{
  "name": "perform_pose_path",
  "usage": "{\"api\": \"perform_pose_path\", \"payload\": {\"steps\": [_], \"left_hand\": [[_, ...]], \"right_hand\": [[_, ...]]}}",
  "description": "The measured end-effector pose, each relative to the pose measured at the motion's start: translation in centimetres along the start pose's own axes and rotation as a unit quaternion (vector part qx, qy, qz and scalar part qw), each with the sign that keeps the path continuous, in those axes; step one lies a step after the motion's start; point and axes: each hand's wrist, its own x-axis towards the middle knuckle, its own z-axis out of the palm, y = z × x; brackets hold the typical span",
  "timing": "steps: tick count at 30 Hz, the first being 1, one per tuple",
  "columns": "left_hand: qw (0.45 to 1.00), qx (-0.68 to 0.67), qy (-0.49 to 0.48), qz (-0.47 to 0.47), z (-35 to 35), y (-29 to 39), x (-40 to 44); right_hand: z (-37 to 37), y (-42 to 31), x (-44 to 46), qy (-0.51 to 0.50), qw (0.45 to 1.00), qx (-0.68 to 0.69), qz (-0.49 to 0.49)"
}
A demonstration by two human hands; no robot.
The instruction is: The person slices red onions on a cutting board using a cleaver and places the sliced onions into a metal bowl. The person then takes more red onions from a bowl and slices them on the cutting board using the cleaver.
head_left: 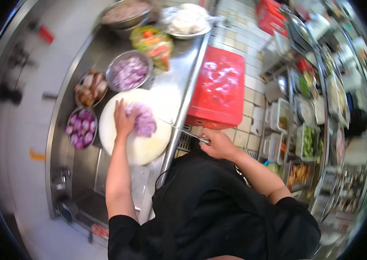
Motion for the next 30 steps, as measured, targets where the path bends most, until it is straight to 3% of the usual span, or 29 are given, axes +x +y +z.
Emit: {"api": "perform_pose_path", "payload": {"steps": [2, 4, 6, 11, 15, 19, 21, 22, 24, 30], "left_hand": [[0.997, 0.038, -0.057, 0.022, 0.7, 1.1, 1.4], [0.986, 0.116, -0.112, 0.029, 0.6, 3.9, 1.8], [0.981, 0.116, -0.113, 0.105, 2.1, 2.8, 1.6], [0.971, 0.060, -0.114, 0.200, 2.8, 0.8, 0.4], [0.950, 0.097, -0.207, 0.214, 1.4, 0.1, -0.3], [0.937, 0.072, -0.183, 0.287, -1.9, 5.0, -2.8], [0.902, 0.208, -0.193, 0.326, -3.3, 6.4, -3.7], [0.903, 0.200, -0.181, 0.333, -3.4, 5.8, -3.2], [0.885, 0.185, -0.288, 0.317, -3.8, 3.5, -2.4], [0.897, 0.135, -0.230, 0.353, -3.2, 4.9, -0.8]], "right_hand": [[0.7, 0.1, -1.1, 0.013, 0.997, 0.012, 0.070], [1.1, 0.1, -2.2, 0.039, 0.989, 0.110, 0.091], [1.9, 1.1, -3.7, 0.070, 0.983, 0.142, 0.095], [3.5, 2.9, -7.9, 0.116, 0.982, 0.119, 0.088], [5.0, 2.6, -9.6, 0.143, 0.976, 0.123, 0.112], [6.0, 2.7, -9.3, 0.166, 0.969, 0.138, 0.120], [5.6, 1.6, -9.3, 0.190, 0.968, 0.119, 0.110], [5.6, 1.3, -8.9, 0.193, 0.969, 0.112, 0.111], [5.6, 1.0, -8.1, 0.197, 0.967, 0.117, 0.112], [6.6, 1.0, -5.3, 0.191, 0.975, 0.098, 0.051]]}}
